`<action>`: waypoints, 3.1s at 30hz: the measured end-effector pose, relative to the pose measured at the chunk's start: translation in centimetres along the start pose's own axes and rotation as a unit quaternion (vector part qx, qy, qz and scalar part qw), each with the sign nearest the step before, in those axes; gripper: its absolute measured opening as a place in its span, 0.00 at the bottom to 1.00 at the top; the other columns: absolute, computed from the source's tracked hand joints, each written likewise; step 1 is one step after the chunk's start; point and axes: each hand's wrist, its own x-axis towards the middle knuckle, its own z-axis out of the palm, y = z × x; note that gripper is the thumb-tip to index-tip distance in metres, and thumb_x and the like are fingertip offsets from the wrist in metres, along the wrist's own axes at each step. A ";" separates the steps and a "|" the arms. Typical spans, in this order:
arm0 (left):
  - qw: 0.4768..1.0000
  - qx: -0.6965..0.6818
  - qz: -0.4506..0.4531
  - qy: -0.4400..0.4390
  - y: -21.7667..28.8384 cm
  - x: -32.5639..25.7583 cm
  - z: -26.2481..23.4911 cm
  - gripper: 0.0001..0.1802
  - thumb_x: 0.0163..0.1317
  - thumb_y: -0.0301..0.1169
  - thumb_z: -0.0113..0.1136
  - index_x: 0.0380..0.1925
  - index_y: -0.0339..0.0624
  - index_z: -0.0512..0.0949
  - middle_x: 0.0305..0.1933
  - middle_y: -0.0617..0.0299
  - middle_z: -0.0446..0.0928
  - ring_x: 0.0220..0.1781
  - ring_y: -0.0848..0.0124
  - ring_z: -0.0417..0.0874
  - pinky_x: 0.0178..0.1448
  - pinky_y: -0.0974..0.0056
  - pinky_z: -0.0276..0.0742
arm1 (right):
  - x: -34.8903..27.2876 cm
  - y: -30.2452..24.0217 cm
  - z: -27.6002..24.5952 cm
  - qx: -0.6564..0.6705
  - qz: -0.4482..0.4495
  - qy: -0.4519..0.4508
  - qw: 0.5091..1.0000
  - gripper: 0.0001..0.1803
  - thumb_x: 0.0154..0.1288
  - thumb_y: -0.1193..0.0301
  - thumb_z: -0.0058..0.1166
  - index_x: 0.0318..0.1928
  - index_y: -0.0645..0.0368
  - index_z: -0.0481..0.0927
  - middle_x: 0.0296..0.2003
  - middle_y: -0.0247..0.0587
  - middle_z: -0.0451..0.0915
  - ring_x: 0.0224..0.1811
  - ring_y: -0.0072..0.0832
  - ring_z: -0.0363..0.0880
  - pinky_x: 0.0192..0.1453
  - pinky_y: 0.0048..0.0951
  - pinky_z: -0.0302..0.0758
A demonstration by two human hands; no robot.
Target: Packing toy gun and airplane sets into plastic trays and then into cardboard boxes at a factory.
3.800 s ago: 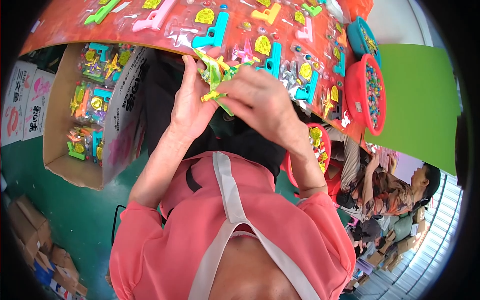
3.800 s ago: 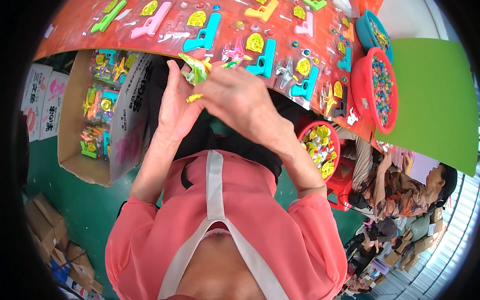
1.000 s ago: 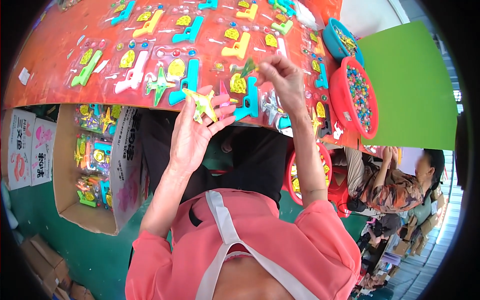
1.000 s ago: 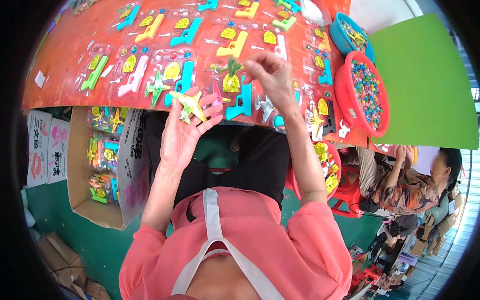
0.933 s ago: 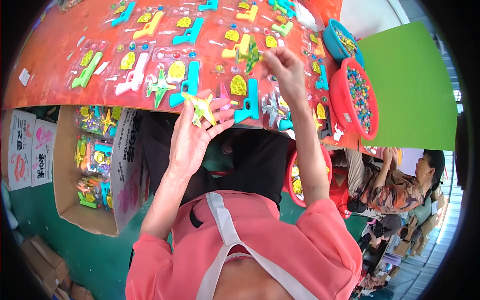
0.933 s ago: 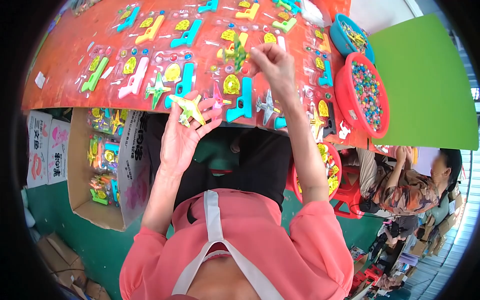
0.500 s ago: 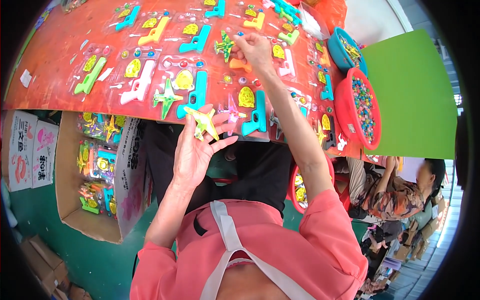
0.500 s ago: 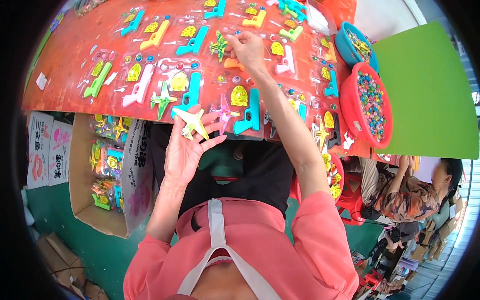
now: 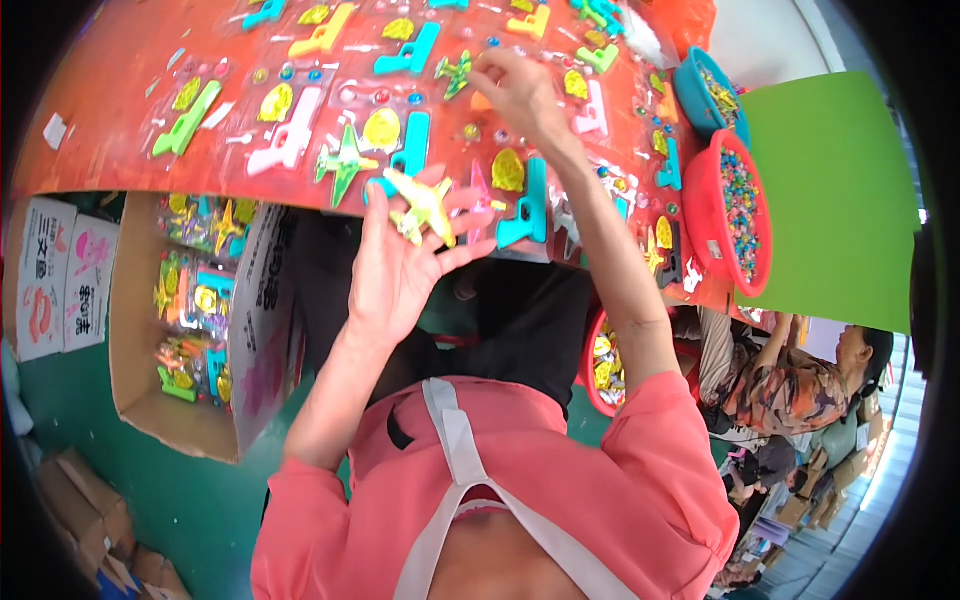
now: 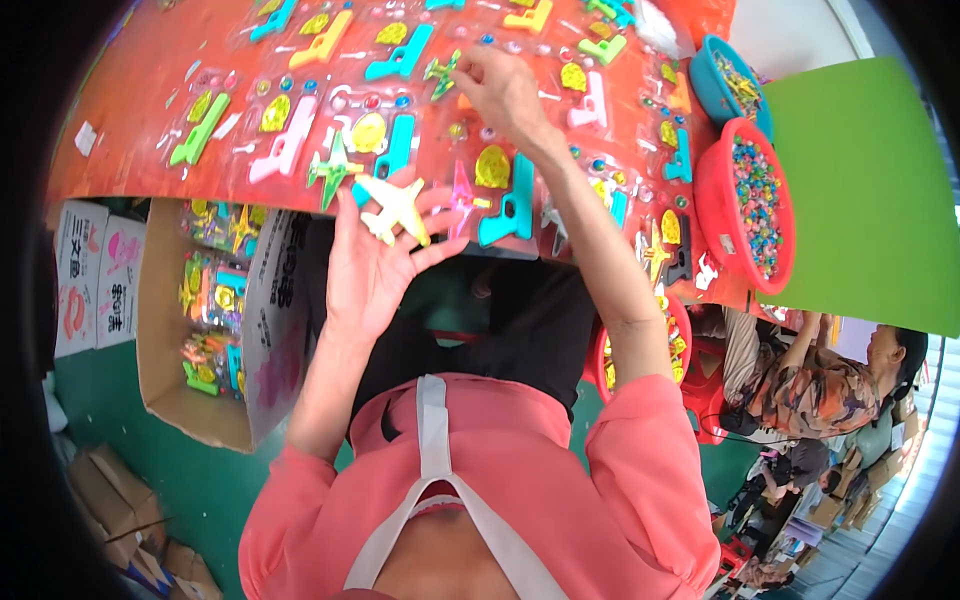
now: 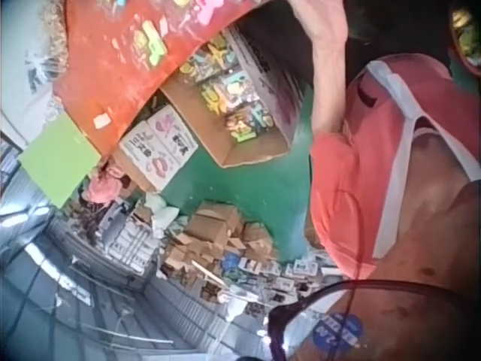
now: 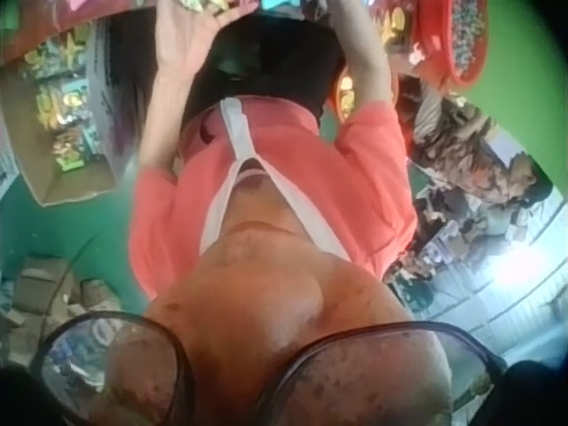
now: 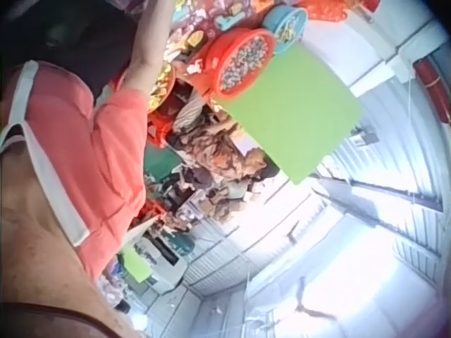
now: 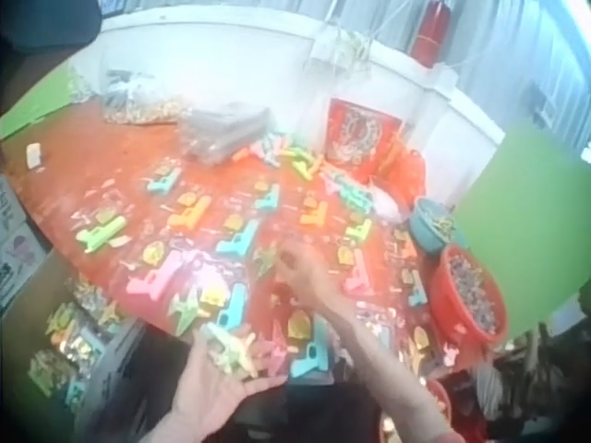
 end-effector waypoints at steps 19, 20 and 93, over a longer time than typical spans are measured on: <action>0.990 0.108 -0.088 -0.039 -3.7 1.5 3.2 0.41 0.71 0.64 0.26 0.70 0.44 0.55 0.51 0.48 0.75 0.47 0.56 0.83 0.52 0.48 0.82 | -11.8 -5.6 -7.6 0.262 0.070 -0.133 0.953 0.14 0.67 0.78 0.57 0.52 0.64 0.75 0.38 0.35 0.81 0.38 0.17 0.79 0.41 0.20 0.77; 0.987 0.122 -0.098 -0.036 -4.1 1.4 3.4 0.41 0.71 0.64 0.25 0.70 0.45 0.55 0.49 0.47 0.76 0.43 0.56 0.84 0.45 0.49 0.85 | -12.4 -5.1 -7.8 0.298 0.091 -0.144 0.939 0.15 0.66 0.78 0.58 0.53 0.64 0.74 0.38 0.35 0.81 0.39 0.17 0.79 0.43 0.20 0.77; 0.878 0.378 -0.283 -0.076 -6.0 14.2 10.3 0.21 0.74 0.29 0.43 0.64 0.34 0.64 0.52 0.46 0.77 0.50 0.58 0.83 0.53 0.52 0.83 | -1.2 45.1 -42.1 -0.021 0.365 0.380 0.849 0.14 0.46 0.70 0.73 0.30 0.59 0.79 0.24 0.34 0.78 0.21 0.23 0.76 0.19 0.27 0.77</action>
